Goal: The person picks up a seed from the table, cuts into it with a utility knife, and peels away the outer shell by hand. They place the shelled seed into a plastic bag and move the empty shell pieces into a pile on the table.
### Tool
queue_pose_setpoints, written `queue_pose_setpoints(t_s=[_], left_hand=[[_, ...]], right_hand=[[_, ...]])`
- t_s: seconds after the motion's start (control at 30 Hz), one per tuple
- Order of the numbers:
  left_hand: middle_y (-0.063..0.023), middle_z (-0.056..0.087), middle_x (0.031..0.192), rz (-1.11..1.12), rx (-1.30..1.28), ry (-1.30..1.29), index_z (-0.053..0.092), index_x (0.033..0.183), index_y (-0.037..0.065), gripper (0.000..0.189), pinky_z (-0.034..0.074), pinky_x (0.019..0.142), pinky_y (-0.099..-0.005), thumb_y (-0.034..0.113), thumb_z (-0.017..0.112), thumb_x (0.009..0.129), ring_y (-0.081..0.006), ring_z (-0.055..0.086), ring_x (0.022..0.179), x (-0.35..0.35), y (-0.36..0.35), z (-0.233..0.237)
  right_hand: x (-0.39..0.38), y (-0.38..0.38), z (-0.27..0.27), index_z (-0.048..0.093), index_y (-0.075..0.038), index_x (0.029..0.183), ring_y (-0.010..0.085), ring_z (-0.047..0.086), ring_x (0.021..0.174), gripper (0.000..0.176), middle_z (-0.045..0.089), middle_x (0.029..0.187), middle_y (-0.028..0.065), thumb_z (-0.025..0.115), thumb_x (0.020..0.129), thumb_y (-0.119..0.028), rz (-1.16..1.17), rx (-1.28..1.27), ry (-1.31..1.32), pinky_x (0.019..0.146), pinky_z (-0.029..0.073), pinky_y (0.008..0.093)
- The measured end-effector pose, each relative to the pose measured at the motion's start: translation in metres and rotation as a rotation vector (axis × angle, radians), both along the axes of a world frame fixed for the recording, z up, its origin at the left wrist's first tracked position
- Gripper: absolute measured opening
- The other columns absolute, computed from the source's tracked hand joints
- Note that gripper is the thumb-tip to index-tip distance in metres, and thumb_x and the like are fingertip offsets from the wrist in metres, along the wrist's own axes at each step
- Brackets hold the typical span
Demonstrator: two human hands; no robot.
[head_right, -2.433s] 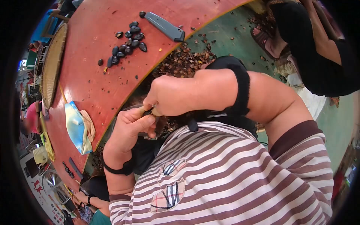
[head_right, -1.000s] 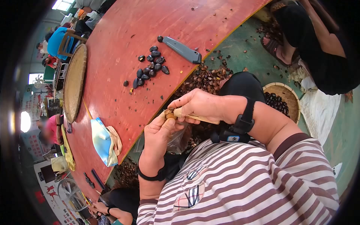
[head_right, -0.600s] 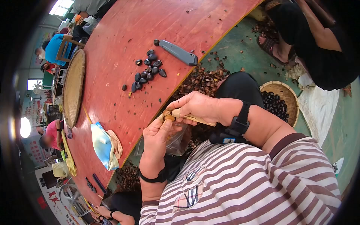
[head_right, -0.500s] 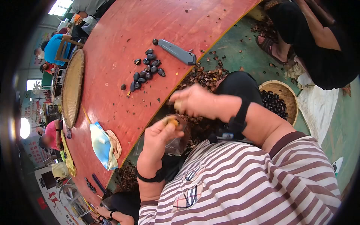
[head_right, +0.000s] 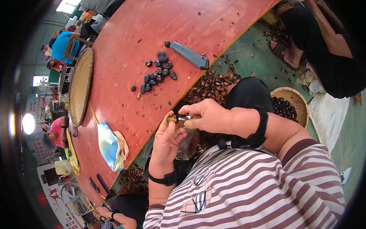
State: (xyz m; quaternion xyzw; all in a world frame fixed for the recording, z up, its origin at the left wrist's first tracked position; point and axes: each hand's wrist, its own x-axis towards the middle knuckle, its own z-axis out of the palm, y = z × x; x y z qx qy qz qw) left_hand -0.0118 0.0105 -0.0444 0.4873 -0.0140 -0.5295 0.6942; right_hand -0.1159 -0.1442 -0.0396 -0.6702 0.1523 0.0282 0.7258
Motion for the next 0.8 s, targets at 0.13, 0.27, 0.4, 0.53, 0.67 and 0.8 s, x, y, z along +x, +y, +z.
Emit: queue_pose_setpoints(t_s=[0.13,0.27,0.4,0.53,0.67,0.8], left_hand=[[-0.0048,0.057,0.095,-0.028,-0.024,0.026,0.043,0.113,0.006,0.031,0.049,0.064,-0.0245,0.012,0.049,0.083,-0.0126,0.058,0.075,-0.002,0.0,0.0],[-0.0056,0.058,0.091,-0.019,-0.044,0.042,0.046,0.109,0.006,0.027,0.049,0.063,-0.0244,0.013,0.05,0.083,-0.0123,0.058,0.074,-0.006,-0.002,-0.001],[-0.0052,0.059,0.086,-0.021,-0.031,0.028,0.047,0.107,0.006,0.025,0.049,0.063,-0.0234,0.014,0.051,0.083,-0.0114,0.059,0.071,-0.006,-0.003,-0.004],[-0.0047,0.059,0.084,-0.014,-0.033,0.027,0.047,0.105,0.006,0.025,0.049,0.063,-0.0223,0.015,0.051,0.082,-0.0106,0.059,0.071,-0.009,-0.005,-0.007],[-0.0055,0.058,0.086,-0.062,-0.034,0.013,0.045,0.104,0.004,0.026,0.048,0.064,-0.0213,0.018,0.051,0.083,-0.0113,0.059,0.072,-0.008,-0.007,-0.007],[-0.0057,0.058,0.087,-0.086,-0.019,0.027,0.045,0.104,0.003,0.026,0.049,0.065,-0.0211,0.017,0.051,0.083,-0.0117,0.059,0.074,-0.009,-0.008,-0.005]], right_hand=[[0.001,0.004,0.005,0.049,-0.007,0.113,0.0047,0.049,0.065,0.038,0.058,0.075,0.0033,0.055,0.075,-0.01,-0.006,0.071,0.005,0.059,0.042,0.0206],[0.003,0.004,0.005,0.047,-0.005,0.115,0.006,0.052,0.074,0.041,0.06,0.084,0.0076,0.055,0.076,-0.01,0.019,0.039,0.037,0.066,0.043,0.0214],[0.001,0.005,0.0,0.047,-0.004,0.114,0.0073,0.054,0.078,0.039,0.061,0.087,0.0113,0.055,0.077,-0.012,0.038,-0.059,-0.017,0.069,0.043,0.0222],[0.001,0.01,-0.017,0.048,-0.005,0.113,0.0078,0.055,0.076,0.036,0.061,0.084,0.014,0.055,0.079,-0.012,-0.048,-0.116,-0.184,0.069,0.044,0.0224],[0.0,0.008,-0.016,0.05,-0.007,0.112,0.0076,0.055,0.075,0.033,0.061,0.081,0.0149,0.054,0.079,-0.01,-0.024,-0.175,-0.162,0.068,0.044,0.0229],[0.0,0.003,-0.016,0.051,-0.009,0.111,0.0082,0.056,0.074,0.034,0.061,0.08,0.0143,0.054,0.078,-0.009,-0.01,-0.217,-0.132,0.067,0.045,0.0234]])
